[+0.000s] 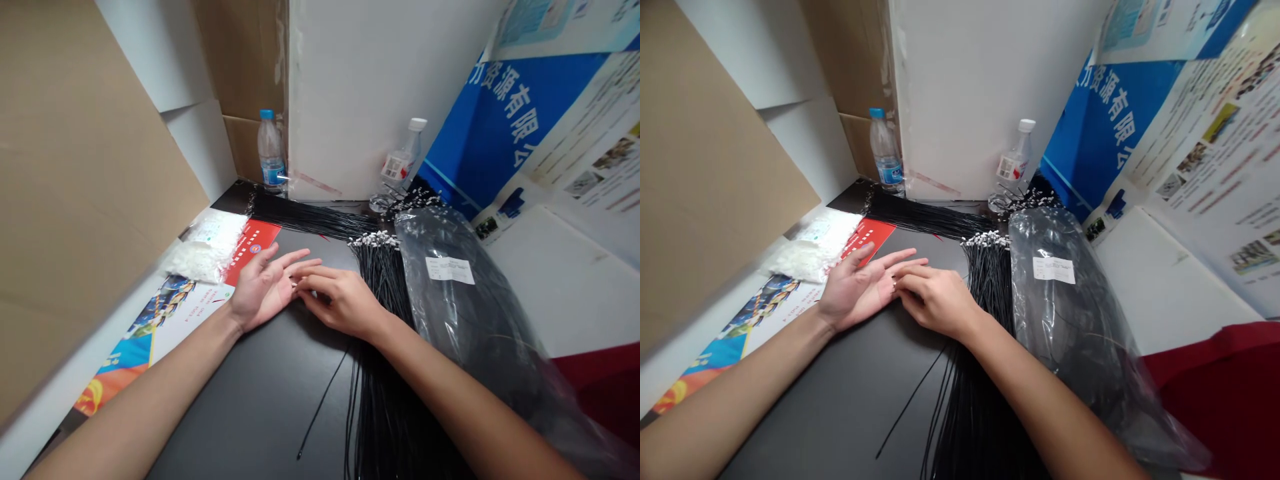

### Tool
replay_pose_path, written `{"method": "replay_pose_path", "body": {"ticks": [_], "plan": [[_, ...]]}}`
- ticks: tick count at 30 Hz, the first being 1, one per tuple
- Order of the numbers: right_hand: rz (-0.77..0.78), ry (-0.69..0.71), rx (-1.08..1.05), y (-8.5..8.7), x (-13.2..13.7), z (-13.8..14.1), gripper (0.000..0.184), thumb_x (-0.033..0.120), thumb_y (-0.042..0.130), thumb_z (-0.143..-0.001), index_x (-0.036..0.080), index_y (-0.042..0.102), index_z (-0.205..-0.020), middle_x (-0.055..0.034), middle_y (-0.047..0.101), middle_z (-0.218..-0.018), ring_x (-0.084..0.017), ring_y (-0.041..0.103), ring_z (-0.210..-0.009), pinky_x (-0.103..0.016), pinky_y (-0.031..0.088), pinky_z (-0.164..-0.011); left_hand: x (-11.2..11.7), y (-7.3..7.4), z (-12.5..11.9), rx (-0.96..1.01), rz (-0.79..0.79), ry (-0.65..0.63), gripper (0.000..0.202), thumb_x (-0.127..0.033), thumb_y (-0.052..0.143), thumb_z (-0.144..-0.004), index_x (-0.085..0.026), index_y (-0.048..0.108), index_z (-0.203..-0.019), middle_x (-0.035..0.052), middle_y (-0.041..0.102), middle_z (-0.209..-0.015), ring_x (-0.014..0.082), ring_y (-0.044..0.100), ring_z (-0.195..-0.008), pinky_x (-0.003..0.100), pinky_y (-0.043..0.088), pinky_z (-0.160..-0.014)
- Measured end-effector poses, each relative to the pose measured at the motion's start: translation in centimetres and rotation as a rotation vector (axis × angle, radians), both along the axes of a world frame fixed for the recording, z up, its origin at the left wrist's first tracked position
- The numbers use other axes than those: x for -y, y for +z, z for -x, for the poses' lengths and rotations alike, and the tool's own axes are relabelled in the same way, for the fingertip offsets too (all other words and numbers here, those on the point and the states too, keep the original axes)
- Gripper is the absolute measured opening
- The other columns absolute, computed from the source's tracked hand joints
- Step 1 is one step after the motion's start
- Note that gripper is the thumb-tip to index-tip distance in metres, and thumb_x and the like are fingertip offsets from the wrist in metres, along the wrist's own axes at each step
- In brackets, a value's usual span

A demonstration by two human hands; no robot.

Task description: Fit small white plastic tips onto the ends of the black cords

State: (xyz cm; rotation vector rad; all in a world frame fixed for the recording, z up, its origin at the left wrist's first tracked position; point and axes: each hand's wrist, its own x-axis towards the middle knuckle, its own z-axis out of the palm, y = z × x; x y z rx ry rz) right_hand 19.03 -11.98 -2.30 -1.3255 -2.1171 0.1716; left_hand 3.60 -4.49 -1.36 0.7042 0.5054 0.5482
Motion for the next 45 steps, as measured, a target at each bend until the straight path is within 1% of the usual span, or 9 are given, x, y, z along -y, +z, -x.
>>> {"method": "replay_pose_path", "body": {"ticks": [3, 8, 16, 22, 27, 33, 38, 42, 45], "plan": [[-0.028, 0.009, 0.121, -0.2, 0.1, 0.0, 0.020, 0.017, 0.049, -0.095, 0.021, 0.069, -0.099, -0.0021, 0.073, -0.116, -0.016, 0.070, -0.101, -0.025, 0.054, -0.080, 0.0, 0.0, 0.0, 0.035, 0.033, 0.000, 0.070, -0.054, 0.041, -0.090, -0.005, 0.040, -0.141, 0.0239, 0.060, -0.131, 0.0327, 0.056, -0.123, 0.046, 0.039, -0.106], [-0.120, 0.019, 0.238, 0.0, 0.3, 0.0, 0.025, 0.016, 0.046, -0.098, 0.021, 0.069, -0.105, -0.0028, 0.074, -0.114, -0.015, 0.071, -0.098, -0.023, 0.053, -0.072, -0.3, 0.0, 0.2, 0.113, 0.054, 0.017, 0.074, -0.055, 0.040, -0.091, -0.004, 0.035, -0.144, 0.0258, 0.054, -0.139, 0.0334, 0.050, -0.132, 0.046, 0.035, -0.111], [-0.095, 0.017, 0.297, -0.1, 0.2, 0.2, 0.023, 0.018, 0.046, -0.099, 0.018, 0.068, -0.104, -0.0058, 0.073, -0.115, -0.016, 0.071, -0.096, -0.025, 0.055, -0.072, -0.3, -0.5, 0.4, 0.109, 0.010, -0.036, 0.077, -0.057, 0.038, -0.091, -0.007, 0.028, -0.149, 0.0251, 0.048, -0.146, 0.0332, 0.039, -0.141, 0.047, 0.029, -0.114], [-0.204, -0.011, 0.241, 0.2, 0.2, 0.6, 0.020, 0.014, 0.048, -0.096, 0.018, 0.067, -0.098, -0.0060, 0.075, -0.105, -0.015, 0.071, -0.090, -0.025, 0.055, -0.076, -0.3, -0.4, 0.7, 0.151, 0.020, -0.054, 0.071, -0.055, 0.044, -0.090, -0.007, 0.038, -0.141, 0.0257, 0.055, -0.137, 0.0331, 0.054, -0.126, 0.046, 0.038, -0.106], [-0.198, -0.022, 0.141, 0.3, 0.1, 0.7, 0.017, 0.013, 0.050, -0.094, 0.019, 0.066, -0.096, -0.0061, 0.075, -0.102, -0.016, 0.071, -0.094, -0.025, 0.055, -0.079, -0.2, -1.0, 0.8, 0.196, -0.080, -0.033, 0.038, -0.028, 0.052, -0.086, -0.010, 0.055, -0.119, 0.0199, 0.068, -0.116, 0.0284, 0.061, -0.115, 0.043, 0.040, -0.104], [-0.060, 0.011, 0.169, 0.5, 0.0, 0.5, 0.017, 0.014, 0.049, -0.095, 0.019, 0.065, -0.099, -0.0090, 0.071, -0.116, -0.017, 0.069, -0.101, -0.028, 0.057, -0.082, -0.5, -0.9, 0.7, 0.160, 0.057, -0.099, 0.054, -0.040, 0.039, -0.092, -0.007, 0.043, -0.135, 0.0193, 0.067, -0.114, 0.0253, 0.064, -0.102, 0.041, 0.040, -0.100], [-0.114, 0.056, 0.225, 0.4, 0.0, 0.1, 0.015, 0.014, 0.051, -0.095, 0.018, 0.064, -0.100, -0.0088, 0.071, -0.119, -0.017, 0.071, -0.098, -0.026, 0.058, -0.078, -0.6, -0.7, 0.8, 0.164, 0.070, -0.072, 0.061, -0.042, 0.041, -0.090, -0.007, 0.037, -0.140, 0.0205, 0.062, -0.121, 0.0250, 0.061, -0.097, 0.041, 0.042, -0.095], [-0.133, 0.049, 0.223, 0.0, -0.1, 0.1, 0.014, 0.013, 0.052, -0.094, 0.018, 0.064, -0.098, -0.0076, 0.072, -0.117, -0.017, 0.072, -0.097, -0.025, 0.058, -0.077, -0.5, -0.7, 0.7, 0.136, 0.044, -0.070, 0.061, -0.044, 0.041, -0.090, -0.009, 0.037, -0.140, 0.0205, 0.058, -0.126, 0.0262, 0.059, -0.101, 0.043, 0.041, -0.098], [-0.154, 0.045, 0.300, -0.2, 0.0, 0.2, 0.016, 0.013, 0.049, -0.095, 0.017, 0.064, -0.098, -0.0077, 0.073, -0.116, -0.017, 0.073, -0.093, -0.025, 0.058, -0.073, -0.4, -0.7, 0.6, 0.087, 0.029, -0.064, 0.062, -0.048, 0.039, -0.091, -0.011, 0.037, -0.141, 0.0208, 0.053, -0.134, 0.0290, 0.057, -0.115, 0.045, 0.037, -0.105]]}}
